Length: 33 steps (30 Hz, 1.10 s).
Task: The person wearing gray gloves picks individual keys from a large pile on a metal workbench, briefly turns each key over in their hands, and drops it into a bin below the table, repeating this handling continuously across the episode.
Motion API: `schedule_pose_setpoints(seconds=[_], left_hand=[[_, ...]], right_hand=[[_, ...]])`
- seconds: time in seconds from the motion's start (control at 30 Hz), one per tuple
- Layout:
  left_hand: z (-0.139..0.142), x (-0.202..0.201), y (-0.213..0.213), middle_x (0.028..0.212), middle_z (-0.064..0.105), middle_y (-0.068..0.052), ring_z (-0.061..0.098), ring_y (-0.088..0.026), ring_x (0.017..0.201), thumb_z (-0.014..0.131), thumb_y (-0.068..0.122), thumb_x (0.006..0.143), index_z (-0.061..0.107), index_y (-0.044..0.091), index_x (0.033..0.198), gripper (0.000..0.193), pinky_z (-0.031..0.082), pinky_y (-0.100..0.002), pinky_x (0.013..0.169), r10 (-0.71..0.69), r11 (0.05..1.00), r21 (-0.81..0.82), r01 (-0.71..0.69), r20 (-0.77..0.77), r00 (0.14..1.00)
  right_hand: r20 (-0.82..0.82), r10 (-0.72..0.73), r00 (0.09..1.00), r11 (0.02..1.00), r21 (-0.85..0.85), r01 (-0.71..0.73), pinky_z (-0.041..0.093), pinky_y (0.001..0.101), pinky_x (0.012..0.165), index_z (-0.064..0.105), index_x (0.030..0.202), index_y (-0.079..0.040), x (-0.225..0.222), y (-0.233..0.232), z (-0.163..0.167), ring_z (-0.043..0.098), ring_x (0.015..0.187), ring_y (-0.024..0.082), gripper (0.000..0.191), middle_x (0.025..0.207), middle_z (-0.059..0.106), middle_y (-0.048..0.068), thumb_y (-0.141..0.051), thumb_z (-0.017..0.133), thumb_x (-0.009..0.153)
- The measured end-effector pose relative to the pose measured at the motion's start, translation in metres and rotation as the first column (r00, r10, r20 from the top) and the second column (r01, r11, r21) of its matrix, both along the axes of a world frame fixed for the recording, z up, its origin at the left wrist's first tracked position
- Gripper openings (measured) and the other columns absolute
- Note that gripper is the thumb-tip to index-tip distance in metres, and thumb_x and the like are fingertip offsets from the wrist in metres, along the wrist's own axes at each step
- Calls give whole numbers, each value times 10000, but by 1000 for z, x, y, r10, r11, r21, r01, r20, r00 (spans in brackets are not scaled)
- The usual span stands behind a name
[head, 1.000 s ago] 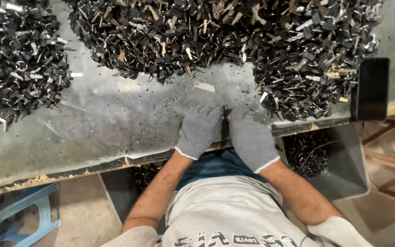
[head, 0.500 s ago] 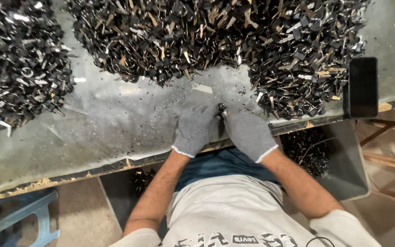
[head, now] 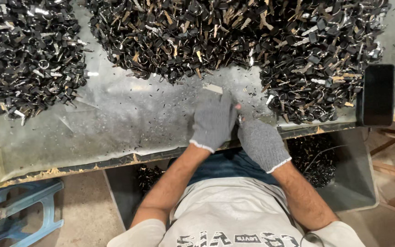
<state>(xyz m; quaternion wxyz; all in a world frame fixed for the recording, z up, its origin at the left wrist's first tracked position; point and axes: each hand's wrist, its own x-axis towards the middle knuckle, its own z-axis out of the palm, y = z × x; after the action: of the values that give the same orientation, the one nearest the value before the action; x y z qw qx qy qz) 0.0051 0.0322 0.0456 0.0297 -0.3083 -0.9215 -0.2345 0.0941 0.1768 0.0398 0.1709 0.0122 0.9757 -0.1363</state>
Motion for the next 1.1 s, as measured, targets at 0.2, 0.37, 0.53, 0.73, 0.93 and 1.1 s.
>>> schedule_pose_setpoints(seconds=[0.2,0.37,0.53,0.73,0.93,1.1], left_hand=[[-13,-10,-5,994,717,-164,708,-346,772,686,121,863,617,129,1308,450,548,-476,629,-72,997,-2,73,73,995],[-15,-3,-27,863,711,-136,707,-344,806,761,225,817,634,159,1232,439,527,-492,687,105,994,-44,-96,356,929],[-19,0,-32,958,710,-119,700,-347,895,726,189,826,669,119,1095,284,534,-483,760,-81,995,62,77,70,994],[-26,1,-33,1027,673,-184,649,-378,939,656,122,831,646,6,1236,422,510,-485,808,-209,976,52,212,-51,976],[-31,1,-29,1083,663,-196,638,-370,996,615,92,857,618,-11,1152,313,494,-466,863,-256,965,25,260,-112,960],[-24,0,-30,995,684,-190,664,-389,955,629,129,888,653,25,1082,220,516,-505,825,-197,980,18,196,50,979]], right_hand=[[-182,-64,981,997,-60,54,584,520,716,457,1367,-9,6,-2,9,741,664,359,529,736,723,208,-287,624,951],[-207,-63,976,992,-116,40,553,532,717,598,1158,-19,3,-3,6,733,731,366,340,777,719,187,-310,617,982],[-187,-18,982,989,-150,-11,573,482,614,671,983,-56,-9,-4,7,713,686,374,255,780,703,193,-306,621,993],[-77,22,997,995,101,-15,612,407,499,599,1144,61,-17,-22,21,744,644,328,250,821,694,222,-100,595,952],[-116,26,993,999,45,-21,608,440,533,542,1236,100,-22,-23,25,738,659,367,408,763,703,231,-97,605,884],[-56,22,998,999,50,-19,599,454,595,554,1193,47,-21,-14,30,742,726,360,279,805,718,195,-109,568,962]])
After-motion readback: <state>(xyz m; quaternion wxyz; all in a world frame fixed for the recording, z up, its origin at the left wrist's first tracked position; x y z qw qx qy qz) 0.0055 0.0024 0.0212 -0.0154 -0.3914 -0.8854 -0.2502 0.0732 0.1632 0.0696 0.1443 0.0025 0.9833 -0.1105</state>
